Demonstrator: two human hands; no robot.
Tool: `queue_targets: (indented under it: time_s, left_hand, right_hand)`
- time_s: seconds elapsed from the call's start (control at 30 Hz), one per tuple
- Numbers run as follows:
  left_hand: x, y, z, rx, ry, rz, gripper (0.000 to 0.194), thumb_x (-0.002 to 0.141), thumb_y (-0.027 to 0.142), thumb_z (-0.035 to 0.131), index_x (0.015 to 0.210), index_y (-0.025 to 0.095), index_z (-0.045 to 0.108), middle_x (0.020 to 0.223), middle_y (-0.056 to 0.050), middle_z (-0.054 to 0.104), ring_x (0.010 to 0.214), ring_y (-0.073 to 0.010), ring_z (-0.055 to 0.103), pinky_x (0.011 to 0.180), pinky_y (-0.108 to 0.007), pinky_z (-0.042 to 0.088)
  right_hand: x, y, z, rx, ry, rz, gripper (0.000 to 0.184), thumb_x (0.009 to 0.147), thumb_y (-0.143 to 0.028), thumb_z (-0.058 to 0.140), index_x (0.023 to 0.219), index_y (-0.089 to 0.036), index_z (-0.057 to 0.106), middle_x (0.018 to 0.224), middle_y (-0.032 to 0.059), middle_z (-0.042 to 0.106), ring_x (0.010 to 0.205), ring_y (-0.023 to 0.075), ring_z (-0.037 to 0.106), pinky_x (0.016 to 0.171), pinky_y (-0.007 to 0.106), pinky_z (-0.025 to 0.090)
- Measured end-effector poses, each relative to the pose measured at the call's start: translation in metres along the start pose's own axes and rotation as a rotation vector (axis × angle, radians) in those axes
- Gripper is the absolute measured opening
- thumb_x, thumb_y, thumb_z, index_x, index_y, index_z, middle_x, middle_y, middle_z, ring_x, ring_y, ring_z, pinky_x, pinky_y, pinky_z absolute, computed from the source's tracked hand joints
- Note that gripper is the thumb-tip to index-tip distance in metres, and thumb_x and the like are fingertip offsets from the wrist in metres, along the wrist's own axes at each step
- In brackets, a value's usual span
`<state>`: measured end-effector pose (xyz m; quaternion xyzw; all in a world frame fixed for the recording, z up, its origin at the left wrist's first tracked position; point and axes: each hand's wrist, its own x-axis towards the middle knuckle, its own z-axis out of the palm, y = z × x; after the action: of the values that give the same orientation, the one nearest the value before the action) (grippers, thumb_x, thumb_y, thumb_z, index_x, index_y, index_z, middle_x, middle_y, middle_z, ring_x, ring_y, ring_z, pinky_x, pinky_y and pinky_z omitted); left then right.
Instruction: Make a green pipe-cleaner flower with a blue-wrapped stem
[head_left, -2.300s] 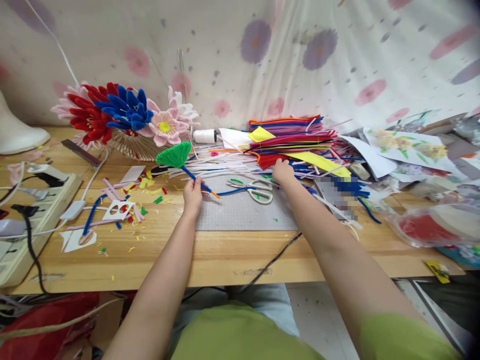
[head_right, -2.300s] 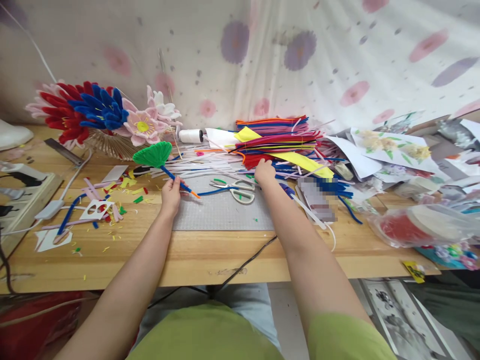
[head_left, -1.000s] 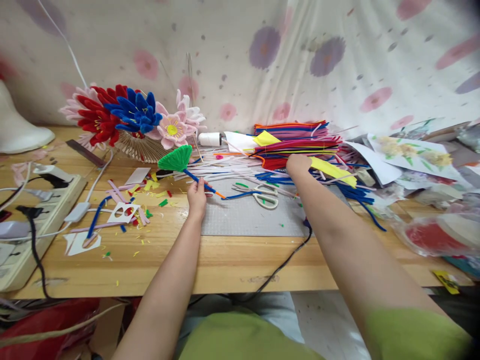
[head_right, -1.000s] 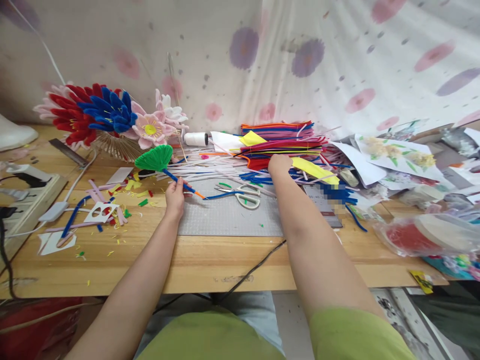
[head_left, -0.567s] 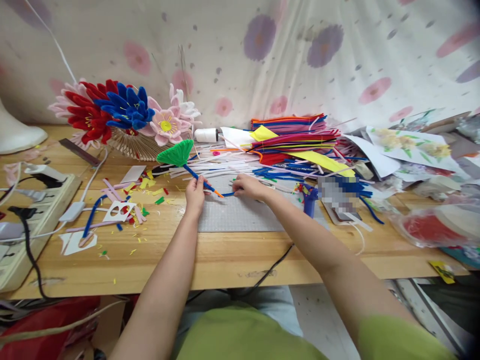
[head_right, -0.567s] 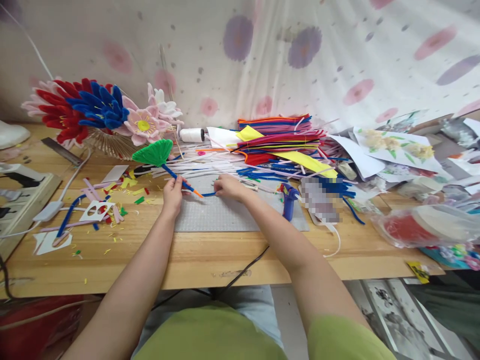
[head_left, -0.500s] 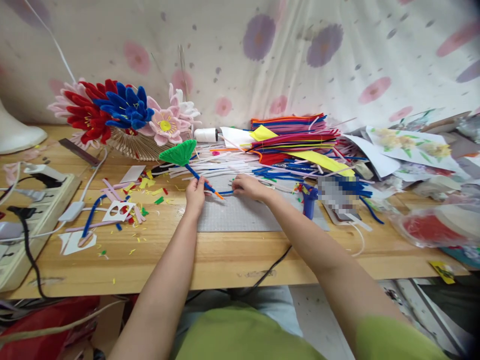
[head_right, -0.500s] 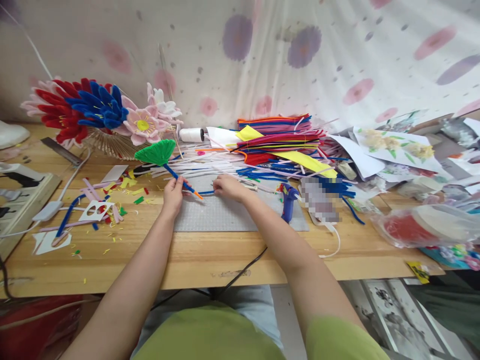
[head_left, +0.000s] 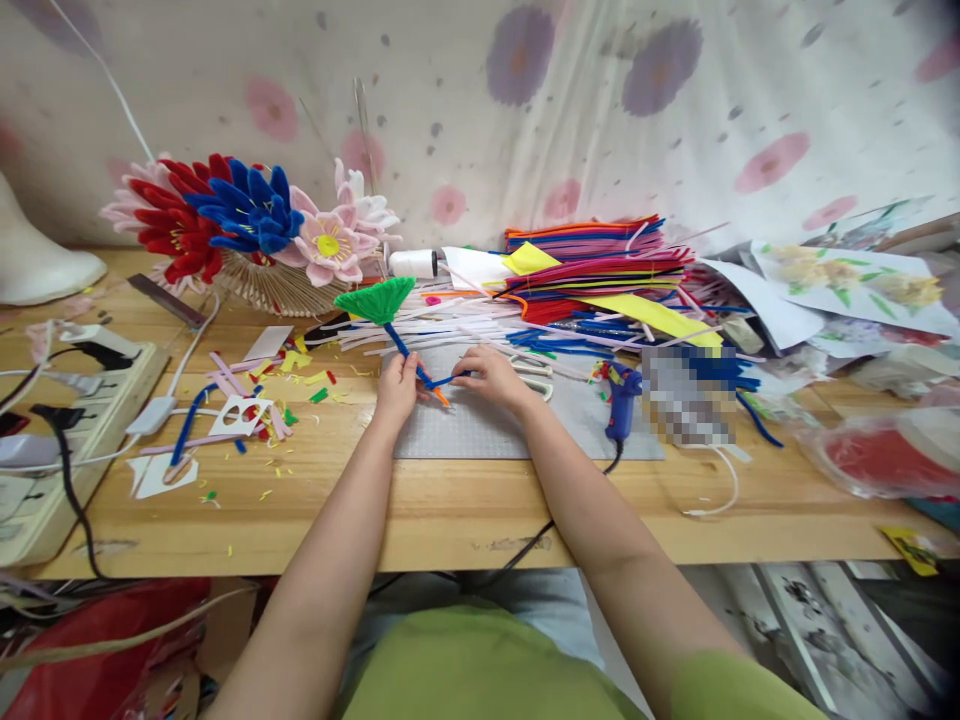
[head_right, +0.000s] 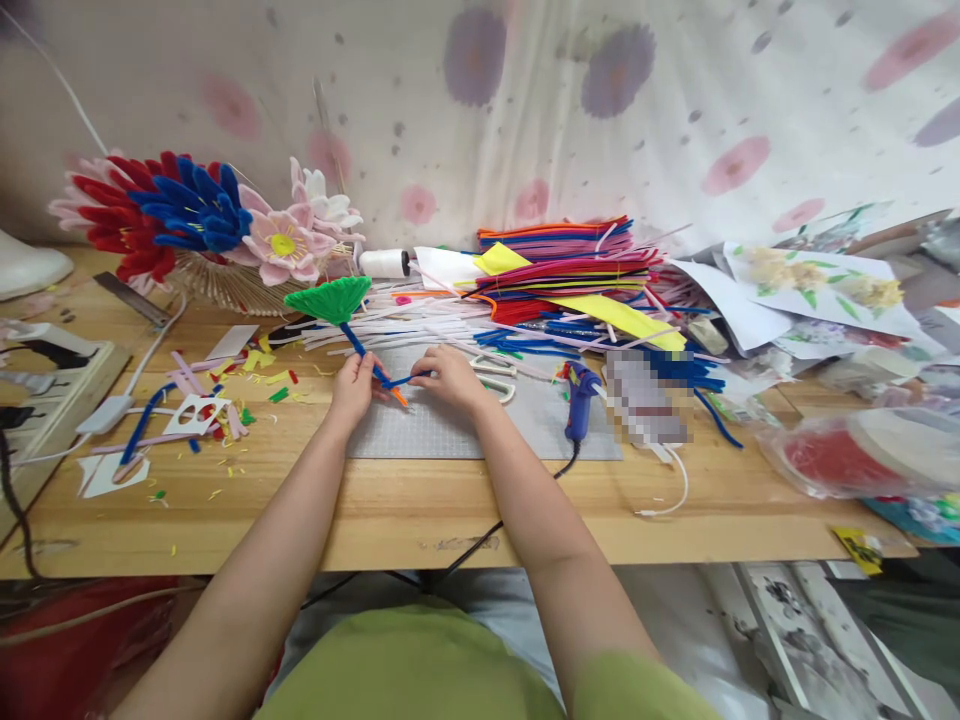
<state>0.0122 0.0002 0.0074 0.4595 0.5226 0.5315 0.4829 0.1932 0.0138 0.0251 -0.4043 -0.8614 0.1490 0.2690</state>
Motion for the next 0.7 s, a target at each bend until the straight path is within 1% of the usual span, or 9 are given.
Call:
queue_targets:
  time_s: [0.1,0.23,0.33,0.5,0.7]
  left_hand:
    - [0.000,0.000,0.000,0.044,0.000,0.020,0.032,0.076,0.050,0.049,0.071,0.018,0.050,0.056,0.002,0.056,0.039,-0.0097,0.053,0.035,-0.019,0.040]
    - [0.002,-0.001,-0.002,0.114,0.049,0.068,0.032,0.076,0.049,0.050,0.066,0.019,0.048,0.053,0.002,0.054,0.036,-0.0090,0.049,0.034,-0.019,0.037]
    - [0.001,0.001,-0.001,0.128,0.067,0.101,0.032,0.077,0.047,0.049,0.064,0.019,0.047,0.053,0.002,0.054,0.037,-0.0080,0.047,0.035,-0.018,0.037]
    - [-0.003,0.005,-0.001,0.137,0.083,0.138,0.031,0.078,0.046,0.049,0.063,0.019,0.047,0.053,0.002,0.053,0.039,-0.0082,0.046,0.039,-0.019,0.037]
    - [-0.001,0.002,-0.003,0.139,0.123,0.172,0.030,0.076,0.046,0.052,0.063,0.019,0.048,0.054,0.002,0.052,0.044,-0.0090,0.047,0.043,-0.019,0.036]
  right_hand:
    - [-0.003,0.003,0.002,-0.024,-0.006,-0.034,0.011,0.076,-0.026,0.061,0.082,-0.021,0.069,0.084,0.0039,0.062,0.082,0.0161,0.051,0.077,0.029,0.036]
    - [-0.008,0.008,0.002,-0.012,-0.030,-0.030,0.014,0.076,-0.019,0.059,0.085,-0.022,0.069,0.088,0.0040,0.063,0.085,0.0160,0.053,0.079,0.029,0.037]
    - [-0.009,0.008,0.001,-0.048,-0.035,-0.009,0.015,0.076,-0.019,0.059,0.085,-0.022,0.069,0.088,0.0043,0.064,0.086,0.0172,0.053,0.079,0.030,0.038]
    - [-0.010,0.002,0.001,-0.087,-0.034,-0.005,0.016,0.076,-0.017,0.058,0.086,-0.022,0.070,0.088,0.0048,0.064,0.085,0.0180,0.051,0.079,0.031,0.037]
    - [-0.008,-0.005,0.000,-0.080,0.009,-0.027,0.015,0.079,-0.025,0.057,0.086,-0.023,0.069,0.084,0.0046,0.065,0.083,0.0183,0.051,0.078,0.031,0.036]
